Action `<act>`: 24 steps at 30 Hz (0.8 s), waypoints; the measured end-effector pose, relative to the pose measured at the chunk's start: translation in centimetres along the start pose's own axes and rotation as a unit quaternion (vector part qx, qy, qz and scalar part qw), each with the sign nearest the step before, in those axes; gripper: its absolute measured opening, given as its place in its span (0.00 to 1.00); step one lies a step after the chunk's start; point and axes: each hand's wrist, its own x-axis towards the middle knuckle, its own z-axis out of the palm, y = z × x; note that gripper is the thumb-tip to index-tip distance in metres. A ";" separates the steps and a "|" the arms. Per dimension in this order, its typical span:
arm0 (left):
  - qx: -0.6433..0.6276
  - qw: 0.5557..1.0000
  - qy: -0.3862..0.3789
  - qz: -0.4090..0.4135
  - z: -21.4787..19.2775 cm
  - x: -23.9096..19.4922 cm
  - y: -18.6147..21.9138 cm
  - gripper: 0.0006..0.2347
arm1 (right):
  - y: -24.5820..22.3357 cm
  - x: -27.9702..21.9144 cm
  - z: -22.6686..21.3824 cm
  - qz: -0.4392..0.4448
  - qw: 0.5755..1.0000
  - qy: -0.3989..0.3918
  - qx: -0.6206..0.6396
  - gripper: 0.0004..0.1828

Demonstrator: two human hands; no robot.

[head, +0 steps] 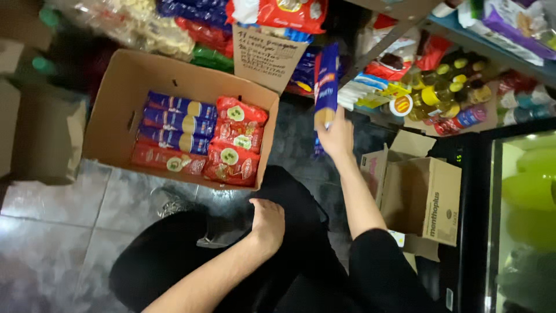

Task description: The person unboxes small items, places food packages into a cardboard box on the floor, and then takes items from the shelves and places them into the same box.

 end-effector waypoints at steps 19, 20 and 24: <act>0.054 0.998 0.025 -0.018 2.2 3.3 -0.1 0.23 | -0.6 33.6 1.8 0.088 0.969 0.010 -0.233 0.38; 0.065 0.998 0.001 -0.009 1.4 2.5 -0.4 0.25 | -0.8 33.6 0.9 0.101 0.957 -0.006 -0.273 0.34; 0.093 0.994 -0.049 0.017 -0.5 1.1 -0.8 0.28 | 2.2 36.0 1.4 0.050 0.967 0.038 -0.247 0.24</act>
